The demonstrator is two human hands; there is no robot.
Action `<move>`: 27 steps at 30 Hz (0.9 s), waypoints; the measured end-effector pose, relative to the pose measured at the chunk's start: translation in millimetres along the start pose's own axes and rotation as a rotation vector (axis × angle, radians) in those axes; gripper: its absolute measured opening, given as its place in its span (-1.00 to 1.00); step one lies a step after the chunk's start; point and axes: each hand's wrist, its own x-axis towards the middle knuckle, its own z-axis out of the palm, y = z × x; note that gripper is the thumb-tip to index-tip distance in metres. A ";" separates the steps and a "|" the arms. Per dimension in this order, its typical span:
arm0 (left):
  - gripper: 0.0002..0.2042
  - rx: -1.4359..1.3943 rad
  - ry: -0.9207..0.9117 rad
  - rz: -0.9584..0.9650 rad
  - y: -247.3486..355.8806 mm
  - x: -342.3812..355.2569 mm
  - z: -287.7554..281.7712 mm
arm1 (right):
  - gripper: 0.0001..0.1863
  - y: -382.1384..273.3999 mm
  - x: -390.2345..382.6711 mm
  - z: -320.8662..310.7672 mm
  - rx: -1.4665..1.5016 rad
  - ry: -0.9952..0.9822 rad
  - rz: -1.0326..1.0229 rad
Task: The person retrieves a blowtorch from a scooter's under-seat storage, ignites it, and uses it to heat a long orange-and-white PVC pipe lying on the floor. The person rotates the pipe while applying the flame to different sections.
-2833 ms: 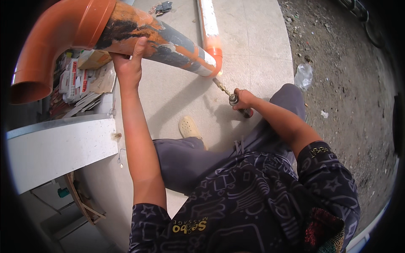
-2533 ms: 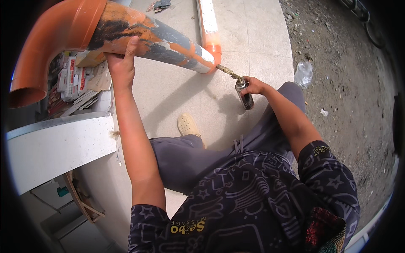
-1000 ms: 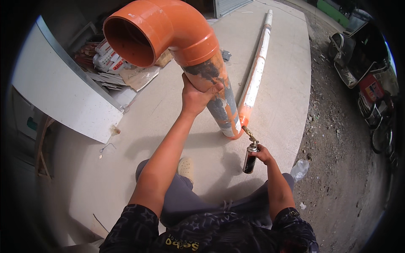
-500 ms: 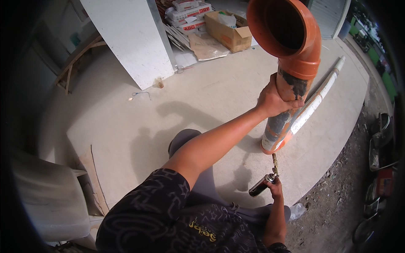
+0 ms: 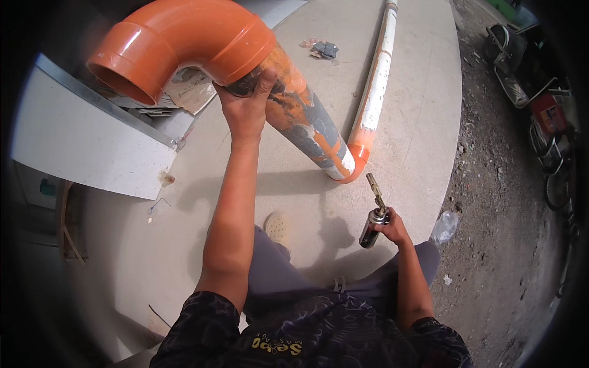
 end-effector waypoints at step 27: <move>0.53 -0.033 -0.094 -0.184 27.6 13.7 -51.0 | -0.13 -103.8 45.0 -14.1 0.032 0.673 0.067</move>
